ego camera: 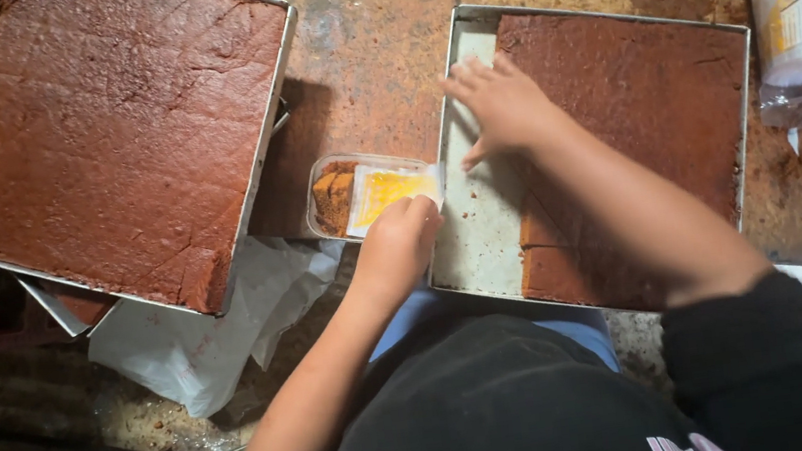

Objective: The person is wrapping individual pieces of cake in plastic film and packing them into a plastic container.

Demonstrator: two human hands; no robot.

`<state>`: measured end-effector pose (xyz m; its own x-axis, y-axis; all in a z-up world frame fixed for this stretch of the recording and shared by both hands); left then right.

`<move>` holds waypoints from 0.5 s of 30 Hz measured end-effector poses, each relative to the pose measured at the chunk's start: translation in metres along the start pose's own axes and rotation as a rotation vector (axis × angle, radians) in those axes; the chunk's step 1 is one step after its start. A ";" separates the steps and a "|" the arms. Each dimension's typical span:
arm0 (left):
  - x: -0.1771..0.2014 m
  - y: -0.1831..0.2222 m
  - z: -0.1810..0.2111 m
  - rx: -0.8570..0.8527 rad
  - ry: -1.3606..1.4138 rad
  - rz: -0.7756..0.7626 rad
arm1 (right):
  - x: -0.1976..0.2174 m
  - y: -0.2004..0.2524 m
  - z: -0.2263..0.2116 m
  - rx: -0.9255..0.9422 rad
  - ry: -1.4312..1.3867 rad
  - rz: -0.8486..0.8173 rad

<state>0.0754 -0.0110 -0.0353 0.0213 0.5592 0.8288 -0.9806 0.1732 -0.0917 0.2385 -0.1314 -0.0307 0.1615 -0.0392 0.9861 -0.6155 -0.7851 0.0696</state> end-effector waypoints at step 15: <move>-0.120 0.019 0.007 -0.014 -0.064 -0.222 | -0.029 -0.013 0.054 -0.139 0.207 -0.318</move>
<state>0.0525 -0.0800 -0.1325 0.2237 0.4538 0.8626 -0.9503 0.2982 0.0895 0.2839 -0.1538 -0.0682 0.2106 0.3293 0.9205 -0.6604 -0.6463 0.3823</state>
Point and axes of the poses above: each hand's wrist, its own y-axis away from the middle knuckle, its own x-axis out of the back of the hand, z = x × y, the point moved 9 cm from there along -y, towards the middle knuckle, and after that the axes turned 10 degrees about x, right-handed, at the moved point
